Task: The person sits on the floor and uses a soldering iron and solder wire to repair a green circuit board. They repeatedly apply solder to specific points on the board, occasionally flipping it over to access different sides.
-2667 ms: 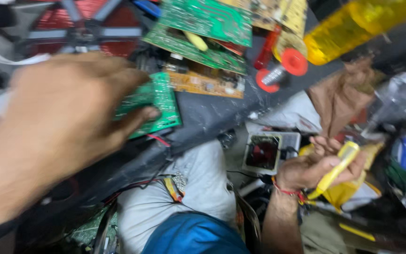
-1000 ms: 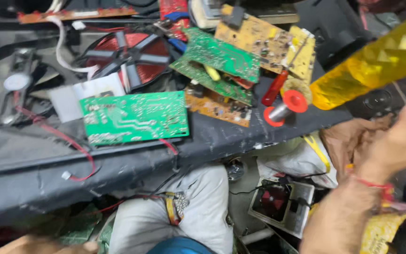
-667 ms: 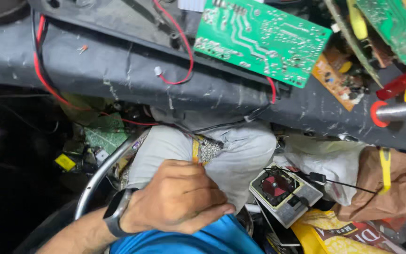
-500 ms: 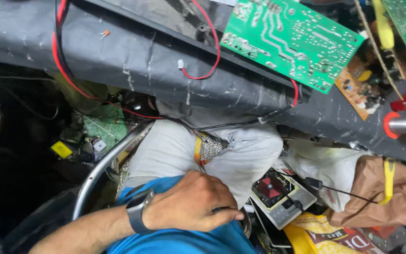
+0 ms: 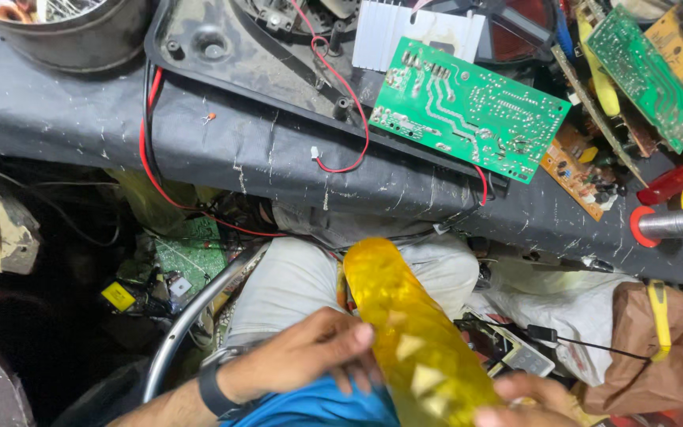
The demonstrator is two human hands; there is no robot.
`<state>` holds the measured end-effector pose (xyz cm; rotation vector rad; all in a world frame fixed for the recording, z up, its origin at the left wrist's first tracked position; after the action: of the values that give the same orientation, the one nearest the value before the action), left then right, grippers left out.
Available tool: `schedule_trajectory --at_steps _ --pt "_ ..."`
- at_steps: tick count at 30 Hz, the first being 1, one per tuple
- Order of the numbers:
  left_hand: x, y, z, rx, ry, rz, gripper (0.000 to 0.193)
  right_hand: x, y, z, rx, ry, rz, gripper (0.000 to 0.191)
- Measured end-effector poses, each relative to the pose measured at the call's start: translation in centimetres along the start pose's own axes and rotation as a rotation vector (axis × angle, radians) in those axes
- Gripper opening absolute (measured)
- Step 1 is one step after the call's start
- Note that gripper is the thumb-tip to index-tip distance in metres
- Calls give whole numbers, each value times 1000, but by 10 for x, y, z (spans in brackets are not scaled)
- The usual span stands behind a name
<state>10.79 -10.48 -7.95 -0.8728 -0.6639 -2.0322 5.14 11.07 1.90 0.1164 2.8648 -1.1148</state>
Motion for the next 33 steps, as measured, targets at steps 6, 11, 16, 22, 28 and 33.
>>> schedule_trajectory --at_steps 6,11,16,22,28,33 --pt "-20 19 -46 406 436 75 55 8 -8 112 -181 -155 45 35" --pt "-41 -11 -121 515 559 231 25 17 -20 182 -219 -133 173 35" --pt "-8 -55 -183 623 482 38 25 1 -16 182 -203 -212 304 44" --pt "57 -101 -209 913 94 80 26 0 22 165 -268 -320 483 39" --pt "46 -137 -207 889 -136 16 27 25 77 159 -255 -278 793 35" --pt "42 -147 -222 997 -431 2 29 38 97 167 -295 -248 868 35"
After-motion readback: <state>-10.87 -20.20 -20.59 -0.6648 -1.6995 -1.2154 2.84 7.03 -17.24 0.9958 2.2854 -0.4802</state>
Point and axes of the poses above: each hand's wrist, its own y-axis away from the middle knuckle, its own z-axis out of the palm, x = y × z, the point moved 3 cm from there along -y, towards the middle knuckle, and after that the axes turned 2 degrees about -x, right-handed, at the moved point
